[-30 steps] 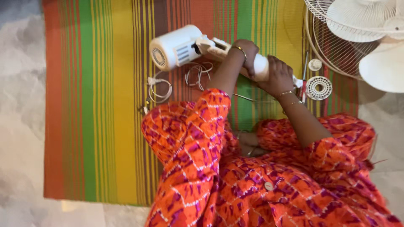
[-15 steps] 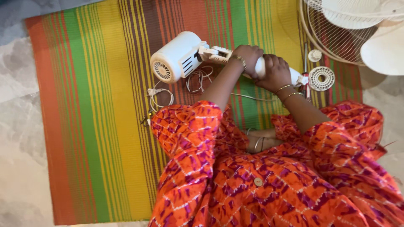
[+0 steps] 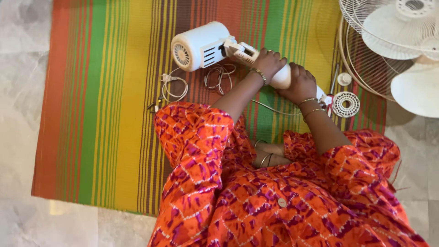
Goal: The person sits on a mat and uses a screwdriver to tighten screws on the internal housing of a white handheld appliance. They then attach the outer casing to the main body, aligning and pressing the parts together to complete the assembly.
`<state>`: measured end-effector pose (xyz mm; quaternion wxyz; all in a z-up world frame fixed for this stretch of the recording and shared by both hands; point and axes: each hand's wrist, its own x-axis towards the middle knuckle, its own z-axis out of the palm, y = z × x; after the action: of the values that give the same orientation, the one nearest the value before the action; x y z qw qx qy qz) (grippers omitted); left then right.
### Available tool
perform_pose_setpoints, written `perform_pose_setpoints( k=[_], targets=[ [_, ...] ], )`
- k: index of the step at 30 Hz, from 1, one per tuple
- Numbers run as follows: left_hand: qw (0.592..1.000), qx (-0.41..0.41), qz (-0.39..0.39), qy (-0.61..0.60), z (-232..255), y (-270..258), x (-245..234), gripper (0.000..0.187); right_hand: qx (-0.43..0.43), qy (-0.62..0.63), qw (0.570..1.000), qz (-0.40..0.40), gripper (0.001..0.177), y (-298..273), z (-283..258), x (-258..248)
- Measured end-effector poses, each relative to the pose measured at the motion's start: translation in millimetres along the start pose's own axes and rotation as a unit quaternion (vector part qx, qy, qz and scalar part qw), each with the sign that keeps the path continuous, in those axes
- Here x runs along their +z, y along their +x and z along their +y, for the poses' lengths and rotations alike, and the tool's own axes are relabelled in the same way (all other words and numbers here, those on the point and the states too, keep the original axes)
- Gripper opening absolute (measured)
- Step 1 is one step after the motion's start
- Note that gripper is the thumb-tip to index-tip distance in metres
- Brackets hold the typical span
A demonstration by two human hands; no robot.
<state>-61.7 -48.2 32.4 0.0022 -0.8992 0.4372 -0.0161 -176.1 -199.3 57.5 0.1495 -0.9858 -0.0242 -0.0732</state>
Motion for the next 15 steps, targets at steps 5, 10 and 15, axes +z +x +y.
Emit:
perform_pose_setpoints(
  k=[5,10,15],
  targets=[
    [0.996,-0.037,0.066,-0.039,4.7,7.8,10.4,0.022,0.01,-0.02,1.0,0.018,0.098,-0.8,-0.6,8.5],
    [0.97,-0.008,0.204,-0.134,12.5,-35.9,-27.6,0.046,-0.016,-0.035,0.999,0.034,0.099,-4.9,-2.8,5.6],
    [0.901,-0.019,0.196,-0.386,-103.4,-158.0,-91.1,0.045,-0.025,-0.044,0.998,0.022,0.093,-6.5,-10.8,-6.2]
  ],
)
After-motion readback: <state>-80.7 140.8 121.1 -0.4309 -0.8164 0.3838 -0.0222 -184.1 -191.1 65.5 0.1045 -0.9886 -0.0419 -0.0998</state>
